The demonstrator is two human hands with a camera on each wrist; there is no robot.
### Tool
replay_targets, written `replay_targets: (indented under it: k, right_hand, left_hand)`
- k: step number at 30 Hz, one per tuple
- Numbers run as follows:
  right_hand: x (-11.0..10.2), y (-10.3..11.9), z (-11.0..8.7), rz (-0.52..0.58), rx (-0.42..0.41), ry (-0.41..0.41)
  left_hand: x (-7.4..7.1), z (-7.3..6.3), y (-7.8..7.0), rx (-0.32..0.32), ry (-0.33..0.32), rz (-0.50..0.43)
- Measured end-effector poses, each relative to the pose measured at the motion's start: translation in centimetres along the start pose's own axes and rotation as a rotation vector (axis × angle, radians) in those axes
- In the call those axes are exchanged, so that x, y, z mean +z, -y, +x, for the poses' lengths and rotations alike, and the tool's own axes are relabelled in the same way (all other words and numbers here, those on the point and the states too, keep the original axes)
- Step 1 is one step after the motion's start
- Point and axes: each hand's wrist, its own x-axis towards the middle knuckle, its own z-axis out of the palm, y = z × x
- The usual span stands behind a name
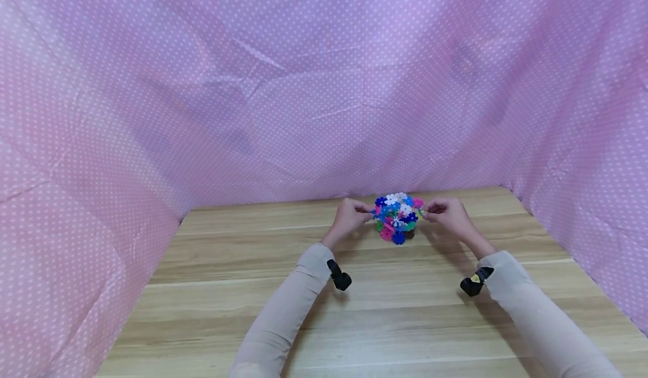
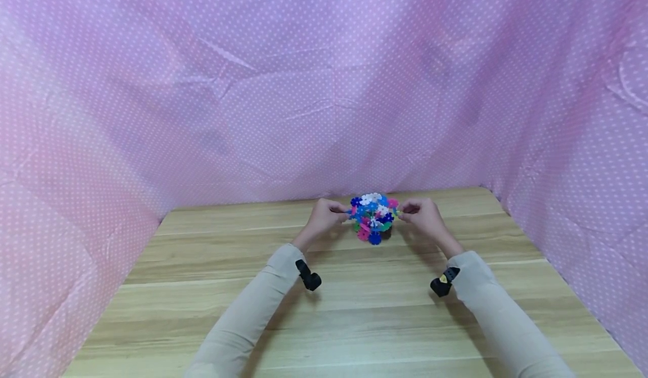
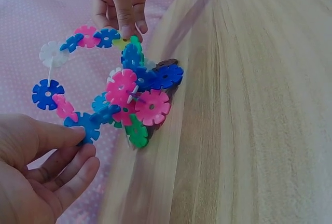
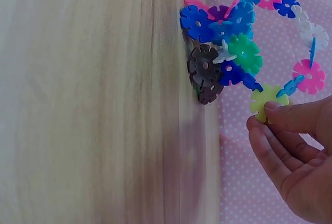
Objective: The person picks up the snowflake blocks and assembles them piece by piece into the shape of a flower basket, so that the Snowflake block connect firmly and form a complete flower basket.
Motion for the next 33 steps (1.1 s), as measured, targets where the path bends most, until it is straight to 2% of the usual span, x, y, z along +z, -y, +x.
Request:
replay_targets:
  k: [11, 19, 22, 26, 33]
  right_hand:
    - [0.2, -0.2, 0.1, -0.009, 0.023, -0.016]
    - [0.1, -0.5, 0.3, -0.006, 0.041, -0.003]
    - [0.0, -0.5, 0.3, 0.026, 0.048, 0.007]
    - [-0.1, -0.7, 0.2, 0.079, 0.056, 0.012]
    - [-0.2, -0.9, 0.2, 0.116, 0.095, 0.018]
  left_hand:
    - [-0.6, 0.7, 0.3, -0.005, 0.063, -0.010]
    - [-0.7, 0.9, 0.2, -0.048, 0.077, -0.021]
    - [-0.6, 0.8, 0.3, -0.077, 0.063, -0.057]
    - [-0.5, 0.5, 0.7, -0.117, 0.042, -0.158]
    - [0.0, 0.5, 1.8, -0.143, 0.002, -0.292]
